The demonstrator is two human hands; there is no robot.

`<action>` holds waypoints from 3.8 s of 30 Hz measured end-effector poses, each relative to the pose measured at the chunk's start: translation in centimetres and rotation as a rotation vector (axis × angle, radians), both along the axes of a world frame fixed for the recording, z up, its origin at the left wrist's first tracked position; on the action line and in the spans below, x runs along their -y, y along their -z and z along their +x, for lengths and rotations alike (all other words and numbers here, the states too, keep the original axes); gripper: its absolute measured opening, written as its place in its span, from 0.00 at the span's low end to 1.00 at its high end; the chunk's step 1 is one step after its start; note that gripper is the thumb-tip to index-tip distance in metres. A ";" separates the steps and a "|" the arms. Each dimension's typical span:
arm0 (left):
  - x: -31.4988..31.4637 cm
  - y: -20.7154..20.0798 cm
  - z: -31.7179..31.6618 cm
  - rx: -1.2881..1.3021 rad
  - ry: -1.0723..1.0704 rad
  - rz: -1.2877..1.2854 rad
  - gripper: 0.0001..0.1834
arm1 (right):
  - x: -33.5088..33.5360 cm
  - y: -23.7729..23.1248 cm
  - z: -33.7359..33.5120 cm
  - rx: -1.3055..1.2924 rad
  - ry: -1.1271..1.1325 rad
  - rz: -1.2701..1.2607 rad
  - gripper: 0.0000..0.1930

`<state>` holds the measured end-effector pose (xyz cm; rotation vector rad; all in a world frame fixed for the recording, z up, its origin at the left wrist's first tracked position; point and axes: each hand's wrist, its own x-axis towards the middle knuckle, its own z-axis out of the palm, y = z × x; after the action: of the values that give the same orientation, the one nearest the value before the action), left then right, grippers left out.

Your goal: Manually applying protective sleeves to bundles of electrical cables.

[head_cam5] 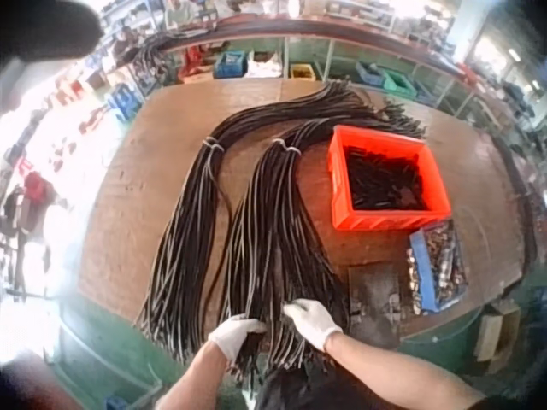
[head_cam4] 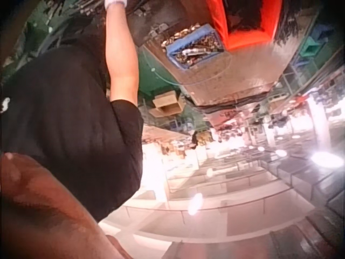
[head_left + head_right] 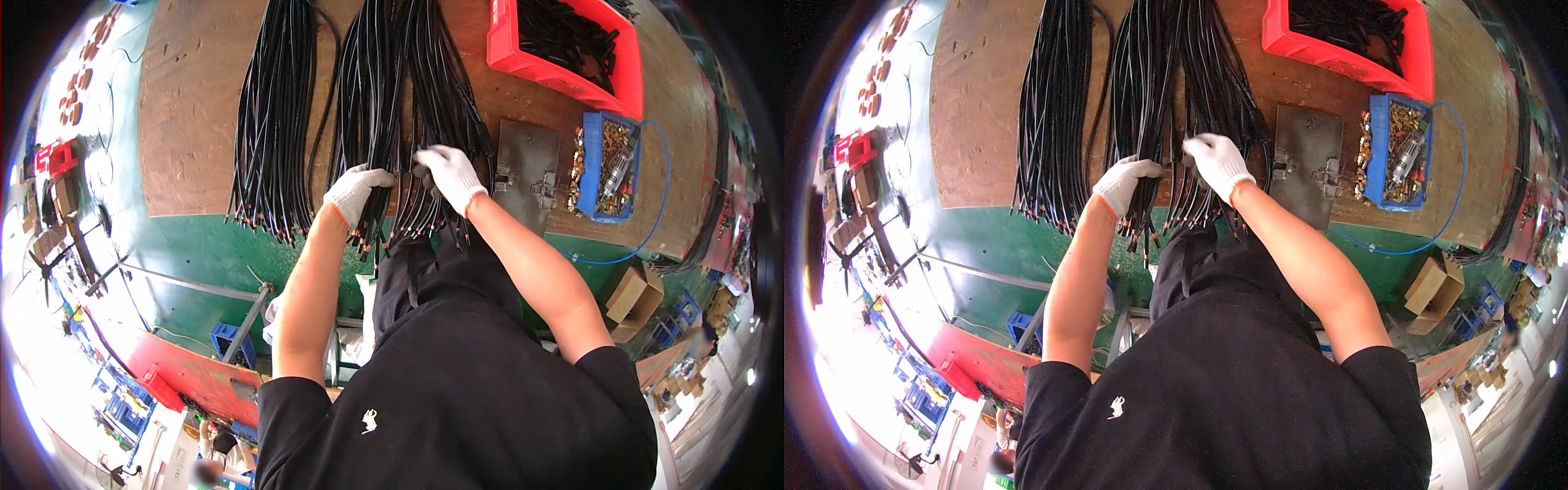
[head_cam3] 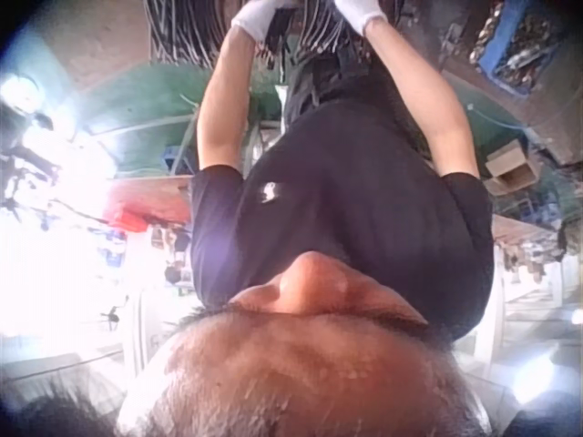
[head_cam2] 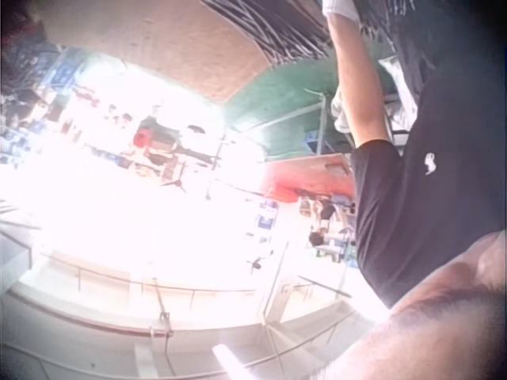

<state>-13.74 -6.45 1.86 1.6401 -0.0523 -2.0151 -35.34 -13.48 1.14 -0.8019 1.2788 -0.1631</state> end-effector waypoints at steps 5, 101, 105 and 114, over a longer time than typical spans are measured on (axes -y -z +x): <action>0.1 -0.6 -1.4 -0.031 -0.022 -0.061 0.15 | -5.2 -2.2 -3.8 -0.042 -0.293 -0.153 0.20; -0.1 -0.8 -7.8 0.036 -0.279 -0.123 0.08 | -7.9 -6.8 -13.4 -0.054 -0.982 -0.336 0.28; 0.1 -1.4 -8.2 0.062 -0.271 -0.121 0.07 | -7.8 -6.7 -13.4 -0.103 -0.997 -0.325 0.29; 0.1 -1.3 -8.5 0.067 -0.278 -0.133 0.07 | -7.8 -6.3 -13.8 -0.114 -1.032 -0.306 0.30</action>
<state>-22.22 -6.60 3.15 1.5385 0.0160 -1.7119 -49.13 -5.69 7.44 -1.6547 0.8134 0.5344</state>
